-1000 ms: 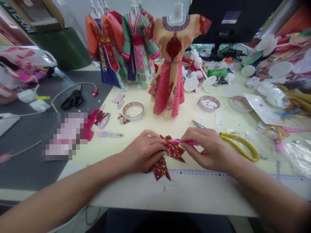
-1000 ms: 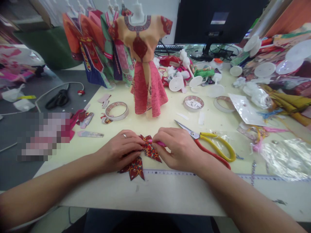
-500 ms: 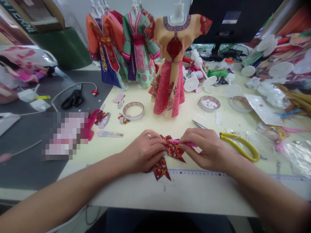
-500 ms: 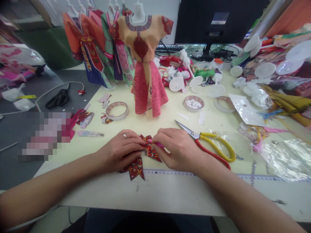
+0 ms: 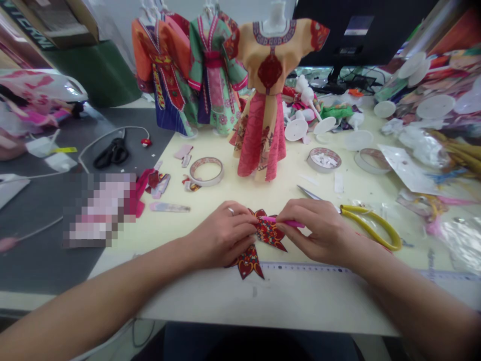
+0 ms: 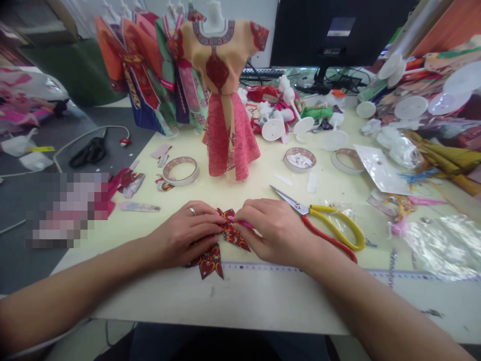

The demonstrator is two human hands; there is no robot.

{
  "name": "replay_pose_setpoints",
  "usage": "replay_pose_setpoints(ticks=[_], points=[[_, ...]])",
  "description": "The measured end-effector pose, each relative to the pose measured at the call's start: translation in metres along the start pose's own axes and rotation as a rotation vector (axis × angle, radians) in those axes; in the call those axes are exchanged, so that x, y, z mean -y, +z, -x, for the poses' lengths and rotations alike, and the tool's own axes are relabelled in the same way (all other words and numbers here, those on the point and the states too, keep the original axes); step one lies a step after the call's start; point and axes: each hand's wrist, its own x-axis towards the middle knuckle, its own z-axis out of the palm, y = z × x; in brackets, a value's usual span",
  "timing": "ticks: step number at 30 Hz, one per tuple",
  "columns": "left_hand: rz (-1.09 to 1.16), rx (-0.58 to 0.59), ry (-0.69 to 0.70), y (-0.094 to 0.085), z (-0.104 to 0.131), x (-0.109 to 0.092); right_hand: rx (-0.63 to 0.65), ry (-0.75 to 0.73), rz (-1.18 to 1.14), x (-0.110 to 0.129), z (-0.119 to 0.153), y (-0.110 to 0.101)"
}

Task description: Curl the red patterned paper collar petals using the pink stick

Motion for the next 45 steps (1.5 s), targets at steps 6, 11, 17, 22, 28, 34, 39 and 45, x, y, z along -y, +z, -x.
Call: replay_pose_setpoints(ticks=[6,11,17,22,28,34,39,45], points=[[-0.052,0.014,0.033,0.0004,-0.0002,-0.0010,-0.016,0.012,0.006,0.0001,-0.0009,0.0006],[-0.102,0.034,0.049,-0.0007,-0.0012,-0.0031,-0.013,0.024,0.020,0.0007,-0.0012,0.0001],[-0.110,0.081,0.048,-0.0010,0.0008,-0.0034,-0.010,0.047,0.020,0.0013,-0.0014,-0.0005],[-0.101,0.092,0.038,-0.0015,0.0006,-0.0040,0.007,0.065,0.022,0.0017,-0.0021,-0.0015],[-0.111,0.108,0.041,-0.0025,-0.0022,-0.0053,0.009,0.084,0.006,0.0006,-0.0019,-0.0012],[-0.112,0.111,0.043,-0.0041,-0.0030,-0.0057,0.001,0.093,-0.014,-0.0016,-0.0015,0.0000],[-0.102,0.119,0.029,-0.0035,-0.0020,-0.0049,-0.006,0.127,-0.019,-0.0011,-0.0025,0.0002],[-0.083,0.125,0.022,-0.0053,-0.0035,-0.0063,-0.061,0.172,-0.010,-0.0027,-0.0011,0.0038]])
